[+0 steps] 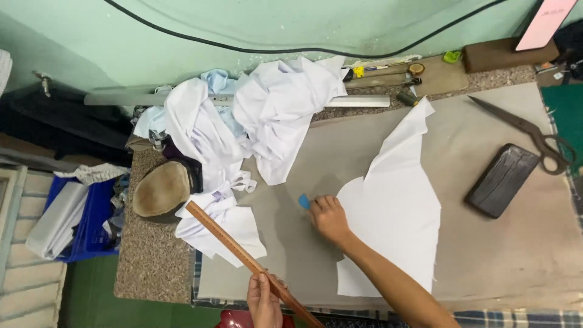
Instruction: The person irons a white fabric piece on a table using an iron. Then, the person uses a wooden ruler and a blue marker to draw straight lines on the fabric.
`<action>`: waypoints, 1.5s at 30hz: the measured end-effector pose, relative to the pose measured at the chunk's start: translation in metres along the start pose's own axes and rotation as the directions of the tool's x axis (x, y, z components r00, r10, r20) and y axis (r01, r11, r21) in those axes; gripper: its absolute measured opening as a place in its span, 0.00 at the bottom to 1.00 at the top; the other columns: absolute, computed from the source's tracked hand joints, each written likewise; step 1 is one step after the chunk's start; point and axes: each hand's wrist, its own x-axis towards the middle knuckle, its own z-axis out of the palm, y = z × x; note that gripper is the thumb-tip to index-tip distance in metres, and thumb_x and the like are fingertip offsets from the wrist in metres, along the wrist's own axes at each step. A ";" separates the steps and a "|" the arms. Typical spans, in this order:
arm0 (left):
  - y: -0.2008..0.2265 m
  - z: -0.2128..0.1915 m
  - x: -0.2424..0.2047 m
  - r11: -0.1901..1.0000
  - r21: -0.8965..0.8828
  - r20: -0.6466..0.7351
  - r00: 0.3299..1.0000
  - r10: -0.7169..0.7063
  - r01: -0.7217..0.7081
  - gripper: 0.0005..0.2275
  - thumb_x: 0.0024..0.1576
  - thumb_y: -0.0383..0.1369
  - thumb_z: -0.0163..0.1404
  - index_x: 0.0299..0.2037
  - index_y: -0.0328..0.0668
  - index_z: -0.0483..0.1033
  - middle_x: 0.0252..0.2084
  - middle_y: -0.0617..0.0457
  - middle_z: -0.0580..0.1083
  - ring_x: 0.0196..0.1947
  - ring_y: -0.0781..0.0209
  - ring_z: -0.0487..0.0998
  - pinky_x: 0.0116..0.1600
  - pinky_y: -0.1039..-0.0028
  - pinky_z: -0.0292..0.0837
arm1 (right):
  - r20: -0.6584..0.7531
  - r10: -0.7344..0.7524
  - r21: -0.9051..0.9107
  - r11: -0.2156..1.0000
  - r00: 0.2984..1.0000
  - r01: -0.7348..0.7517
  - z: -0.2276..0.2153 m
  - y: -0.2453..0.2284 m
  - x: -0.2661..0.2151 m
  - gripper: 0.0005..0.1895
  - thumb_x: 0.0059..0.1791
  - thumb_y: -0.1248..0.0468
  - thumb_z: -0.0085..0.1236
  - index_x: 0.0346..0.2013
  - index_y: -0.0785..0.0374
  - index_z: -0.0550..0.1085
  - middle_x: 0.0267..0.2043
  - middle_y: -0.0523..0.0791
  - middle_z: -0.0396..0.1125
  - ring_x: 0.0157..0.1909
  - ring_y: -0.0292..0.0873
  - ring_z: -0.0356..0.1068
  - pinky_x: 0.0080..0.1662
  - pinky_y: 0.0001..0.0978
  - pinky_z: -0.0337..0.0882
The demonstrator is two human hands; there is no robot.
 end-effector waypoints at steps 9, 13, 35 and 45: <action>0.041 -0.101 0.055 0.973 0.226 -0.080 0.996 -0.033 0.050 0.10 0.63 0.37 0.53 0.36 0.40 0.71 0.28 0.44 0.72 0.26 0.50 0.73 0.34 0.61 0.75 | -0.003 0.382 -0.226 0.900 0.924 -0.373 0.067 -0.047 0.003 0.13 0.49 0.57 0.61 0.40 0.65 0.75 0.47 0.51 0.65 0.47 0.57 0.62 0.51 0.48 0.63; 0.068 -0.087 0.046 0.955 0.286 -0.036 0.997 -0.074 0.081 0.11 0.66 0.39 0.50 0.41 0.38 0.71 0.27 0.42 0.70 0.26 0.47 0.74 0.34 0.54 0.79 | -0.114 0.409 -0.089 0.903 0.905 -0.420 0.057 -0.058 0.005 0.11 0.45 0.63 0.68 0.34 0.64 0.73 0.41 0.49 0.66 0.44 0.55 0.62 0.48 0.45 0.63; -0.028 -0.044 -0.078 0.834 0.548 0.488 0.785 -0.382 0.065 0.11 0.59 0.36 0.55 0.45 0.39 0.79 0.35 0.52 0.79 0.35 0.62 0.79 0.38 0.72 0.78 | 0.298 0.954 0.015 0.008 0.012 -1.000 -0.298 -0.069 -0.416 0.18 0.52 0.54 0.59 0.50 0.63 0.75 0.40 0.47 0.81 0.46 0.44 0.80 0.50 0.39 0.78; -0.017 0.086 -0.043 0.639 0.756 0.509 0.738 -0.442 -0.139 0.10 0.63 0.36 0.48 0.42 0.37 0.76 0.38 0.44 0.81 0.37 0.53 0.85 0.39 0.67 0.88 | 0.302 0.853 0.145 0.400 0.426 -0.905 -0.278 -0.014 -0.375 0.17 0.51 0.59 0.58 0.52 0.64 0.73 0.41 0.48 0.79 0.43 0.42 0.81 0.46 0.34 0.83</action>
